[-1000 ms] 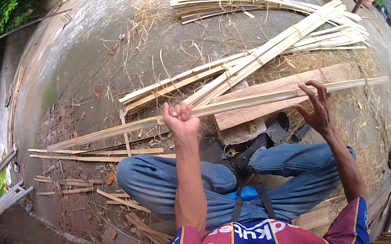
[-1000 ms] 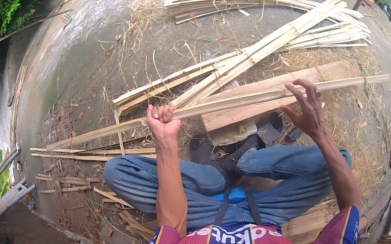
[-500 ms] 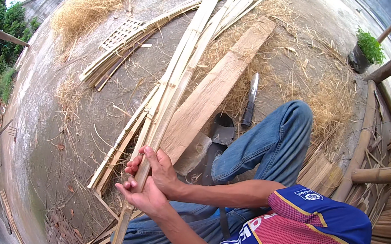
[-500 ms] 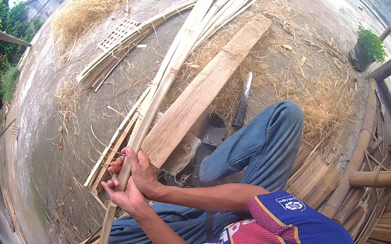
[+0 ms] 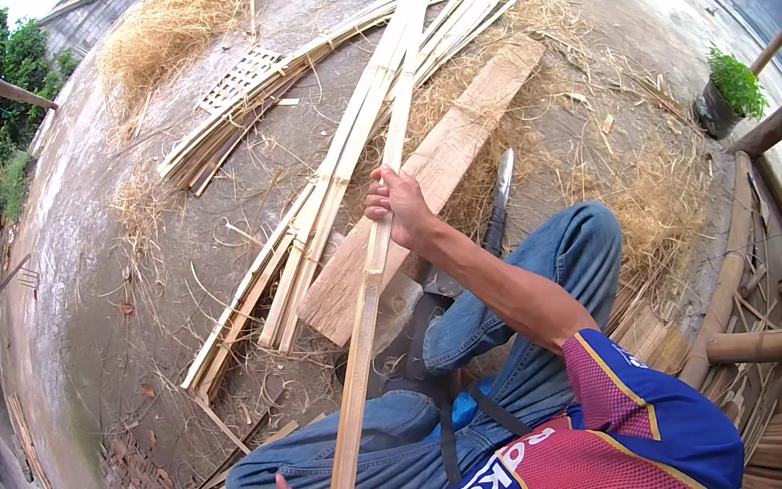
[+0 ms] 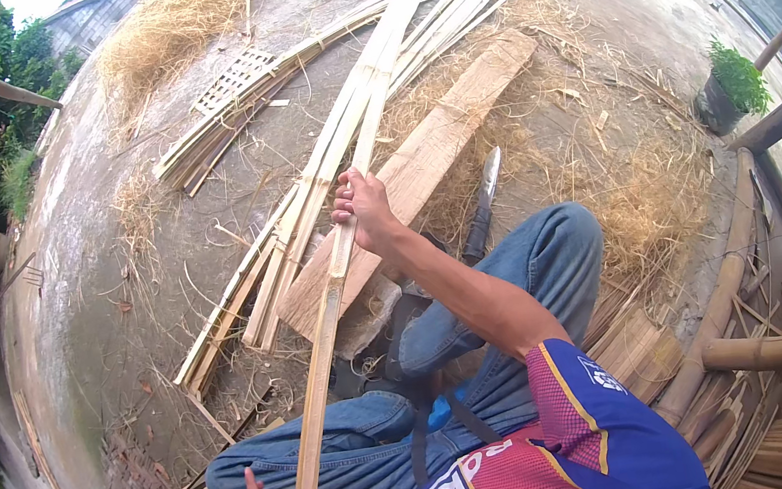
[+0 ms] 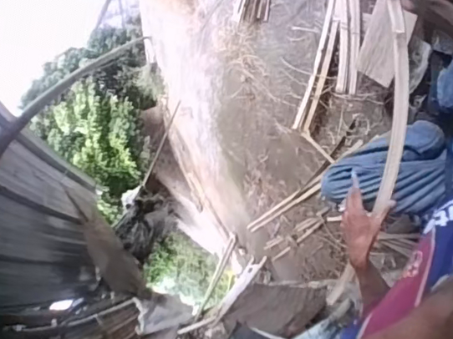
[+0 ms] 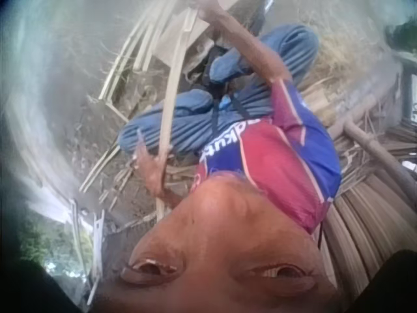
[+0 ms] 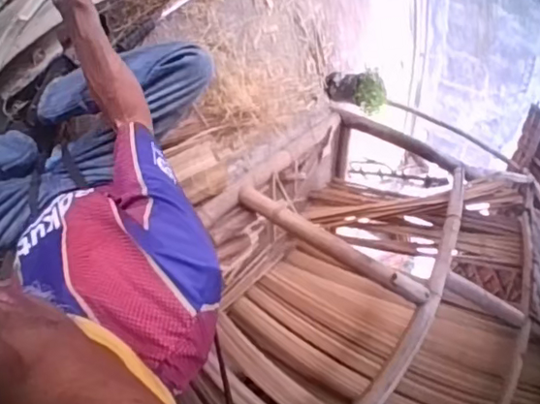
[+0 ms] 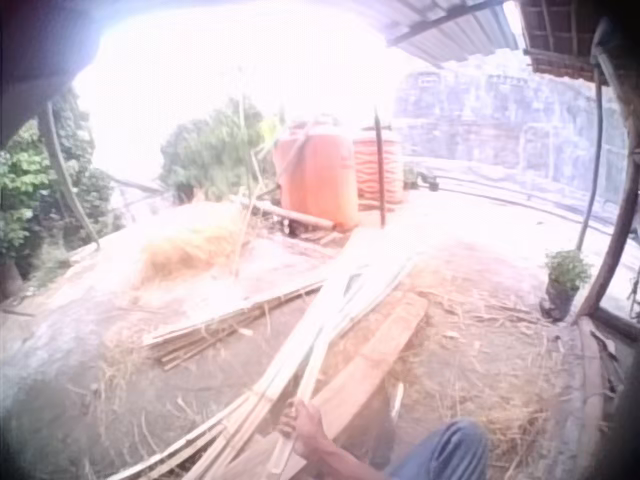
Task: The person sits on the ground and uses a knife to split long bamboo strips into thinner slats. They repeatedly pick up a strip, split it lengthwise, and place the resulting pieces on a pile to the left.
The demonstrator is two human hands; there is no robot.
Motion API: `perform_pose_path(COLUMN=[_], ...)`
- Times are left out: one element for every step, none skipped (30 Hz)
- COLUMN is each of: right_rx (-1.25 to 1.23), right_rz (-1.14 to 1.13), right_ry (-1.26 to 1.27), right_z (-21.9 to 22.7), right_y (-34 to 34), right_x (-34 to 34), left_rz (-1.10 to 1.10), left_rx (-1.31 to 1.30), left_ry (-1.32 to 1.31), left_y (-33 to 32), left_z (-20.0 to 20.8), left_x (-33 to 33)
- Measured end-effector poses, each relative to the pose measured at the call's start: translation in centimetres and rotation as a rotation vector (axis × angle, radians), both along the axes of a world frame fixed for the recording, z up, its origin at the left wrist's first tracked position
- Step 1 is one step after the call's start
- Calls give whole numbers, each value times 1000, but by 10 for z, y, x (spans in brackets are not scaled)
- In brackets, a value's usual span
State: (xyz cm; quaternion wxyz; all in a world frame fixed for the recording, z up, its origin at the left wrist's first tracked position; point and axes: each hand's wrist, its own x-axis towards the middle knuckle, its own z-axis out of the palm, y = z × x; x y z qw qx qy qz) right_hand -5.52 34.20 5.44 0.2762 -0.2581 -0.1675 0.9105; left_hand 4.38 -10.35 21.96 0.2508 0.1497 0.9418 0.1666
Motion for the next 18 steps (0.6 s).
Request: perform_pose_path(right_rx=[-13,-25,-23,-21,-15,14,25,36,35,15,80,150,221,241,392,544,693,560], right_rz=[7,13,20,31,41,62,58,55,54,65,92,115,137,205,183,157,132,-7], right_ry=[12,23,43,63,83,57,71,84,102,139,81,23,-35,-112,-257,-402,-547,-557], right_z=[1,2,2,0,0,1,3,6,5,7,6,6,7,-6,-30,-53,-71,-71], right_y=[13,25,37,49,61,70,80,89,96,109,115,122,130,142,140,138,131,97], right_x=[-1,-2,-4,-8,-12,-13,-17,-21,-28,-38,-45,-49,-52,-54,-48,-39,-33,-27], left_rz=[99,-311,-156,5,166,190,214,237,316,395,484,284,269,258,248,233,219,196], left_rx=[-95,-21,41,101,163,226,290,354,400,447,497,566,568,567,570,571,602,636], left_ry=[-236,210,-7,-222,-437,-511,-583,-656,-790,-924,-1059,-973,-942,-908,-902,-899,-969,-983], left_y=[-1,-18,-28,-35,-36,-27,-10,3,3,2,2,20,41,63,79,97,117,136], left_z=[-2,-26,-48,-67,-77,-69,-54,-46,-47,-53,-60,-66,-66,-66,-77,-94,-106,-117], left_x=[4,15,20,24,26,27,28,25,18,7,1,-6,-11,-18,-27,-39,-54,-66])
